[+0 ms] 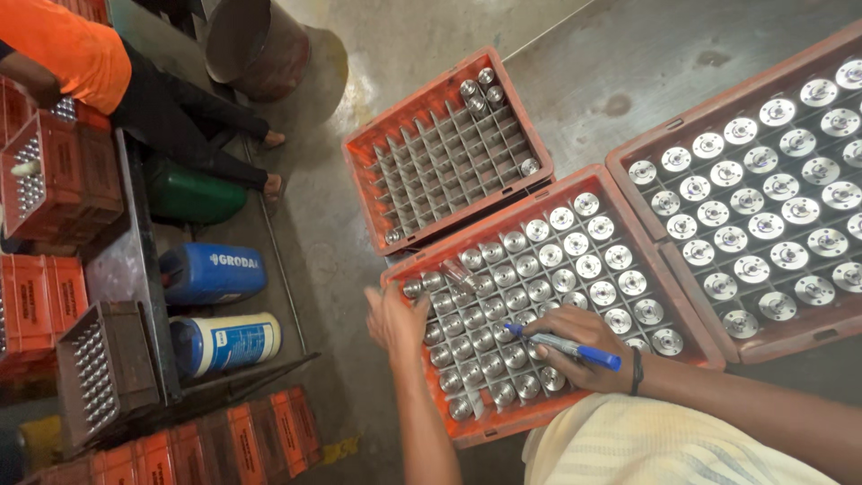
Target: The person picks up small cylindrical metal parts from an orange crate, marks them with a blue marker, and places them back into the crate. The process is repeated for multiple parts in a systematic manner.
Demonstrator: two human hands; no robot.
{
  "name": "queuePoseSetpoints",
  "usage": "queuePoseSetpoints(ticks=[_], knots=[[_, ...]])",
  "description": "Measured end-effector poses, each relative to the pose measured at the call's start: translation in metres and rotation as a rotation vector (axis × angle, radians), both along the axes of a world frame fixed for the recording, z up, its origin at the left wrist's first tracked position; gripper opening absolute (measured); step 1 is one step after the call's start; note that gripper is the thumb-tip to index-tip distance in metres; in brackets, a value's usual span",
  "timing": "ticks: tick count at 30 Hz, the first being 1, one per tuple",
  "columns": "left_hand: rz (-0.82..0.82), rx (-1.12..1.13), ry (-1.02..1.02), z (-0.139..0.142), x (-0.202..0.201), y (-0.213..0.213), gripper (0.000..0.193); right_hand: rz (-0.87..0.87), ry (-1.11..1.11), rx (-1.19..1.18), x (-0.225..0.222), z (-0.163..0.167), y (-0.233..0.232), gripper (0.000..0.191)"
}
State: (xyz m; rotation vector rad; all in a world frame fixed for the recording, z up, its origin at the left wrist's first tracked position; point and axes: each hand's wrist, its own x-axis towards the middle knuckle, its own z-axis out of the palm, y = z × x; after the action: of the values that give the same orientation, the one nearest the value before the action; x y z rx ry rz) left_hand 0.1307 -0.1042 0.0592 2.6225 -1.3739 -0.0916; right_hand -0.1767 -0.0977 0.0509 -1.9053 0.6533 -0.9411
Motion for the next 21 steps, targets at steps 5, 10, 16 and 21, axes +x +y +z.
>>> queuePoseSetpoints(ticks=[5,10,16,21], knots=[[-0.268,-0.205,-0.08,-0.002,0.036,-0.001,0.039,-0.012,-0.036,-0.051,-0.004,0.001,-0.003,0.024],[-0.238,-0.806,0.734,-0.006,0.036,0.031,0.039,-0.001,-0.016,-0.127,0.001,0.007,-0.005,0.025],[0.284,-0.574,1.681,-0.066,-0.072,0.047,0.038,0.1,-0.044,-0.334,0.017,0.014,-0.008,0.028],[0.352,-0.62,1.763,-0.063,-0.103,0.047,0.044,0.205,-0.048,-0.289,0.011,0.013,-0.001,0.026]])
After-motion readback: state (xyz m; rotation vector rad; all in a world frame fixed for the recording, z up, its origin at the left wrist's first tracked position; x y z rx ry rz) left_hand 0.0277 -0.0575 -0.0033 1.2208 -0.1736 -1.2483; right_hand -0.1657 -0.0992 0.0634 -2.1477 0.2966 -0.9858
